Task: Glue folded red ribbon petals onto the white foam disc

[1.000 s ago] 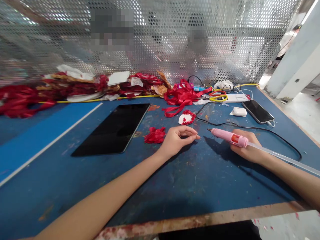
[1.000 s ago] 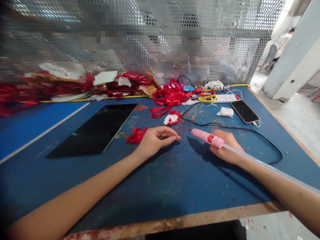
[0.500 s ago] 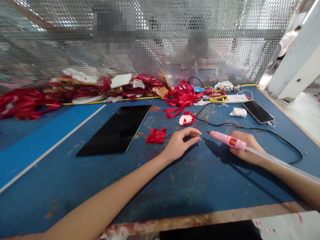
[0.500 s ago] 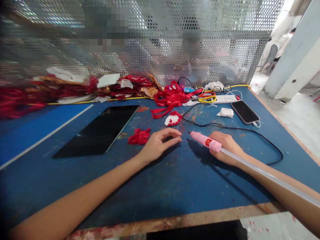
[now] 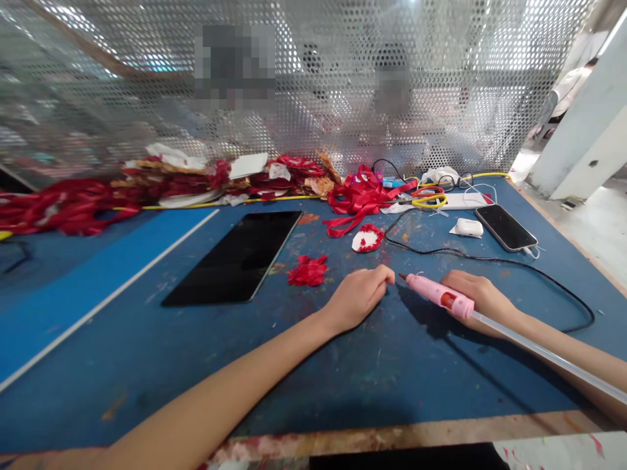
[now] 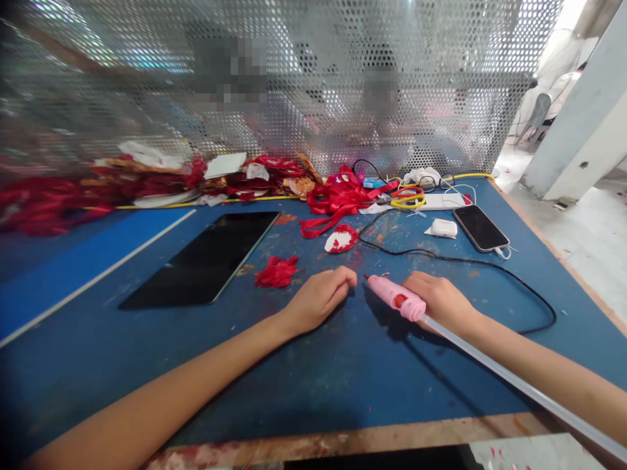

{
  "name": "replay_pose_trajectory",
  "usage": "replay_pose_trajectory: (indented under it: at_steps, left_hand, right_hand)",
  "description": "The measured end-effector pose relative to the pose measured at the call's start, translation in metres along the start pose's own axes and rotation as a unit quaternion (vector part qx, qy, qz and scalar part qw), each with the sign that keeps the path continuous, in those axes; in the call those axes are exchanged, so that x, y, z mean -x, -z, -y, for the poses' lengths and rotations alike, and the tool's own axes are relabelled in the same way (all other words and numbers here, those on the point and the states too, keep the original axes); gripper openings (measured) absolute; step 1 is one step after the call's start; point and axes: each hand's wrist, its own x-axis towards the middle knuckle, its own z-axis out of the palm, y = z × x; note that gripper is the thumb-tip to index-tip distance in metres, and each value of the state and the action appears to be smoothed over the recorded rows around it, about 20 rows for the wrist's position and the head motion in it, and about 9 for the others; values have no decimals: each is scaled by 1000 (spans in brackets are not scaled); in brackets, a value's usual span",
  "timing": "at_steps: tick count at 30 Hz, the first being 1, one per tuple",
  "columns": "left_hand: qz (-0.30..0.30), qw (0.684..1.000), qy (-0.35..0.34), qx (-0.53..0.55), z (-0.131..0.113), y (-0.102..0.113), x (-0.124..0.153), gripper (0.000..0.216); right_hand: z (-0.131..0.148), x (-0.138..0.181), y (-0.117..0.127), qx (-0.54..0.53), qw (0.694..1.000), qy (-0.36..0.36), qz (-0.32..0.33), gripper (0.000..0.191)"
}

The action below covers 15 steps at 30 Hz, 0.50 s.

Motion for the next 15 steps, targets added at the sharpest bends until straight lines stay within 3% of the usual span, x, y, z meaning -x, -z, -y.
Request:
replay_pose_trajectory:
  at_steps: [4,10,15]
  left_hand:
    - [0,1000,-7,-21,0,-1,0,19]
    - [-60,994,-58,-65,0,-5,3,26]
    - [-44,990,-113,-70,1,-6,2,29]
  right_hand:
    - [2,-1,2,8,1000,6,10,12]
    - [-1,1,-1,17,1000,4,6,12]
    - [-3,1,-3,27,1000,-1,12,13]
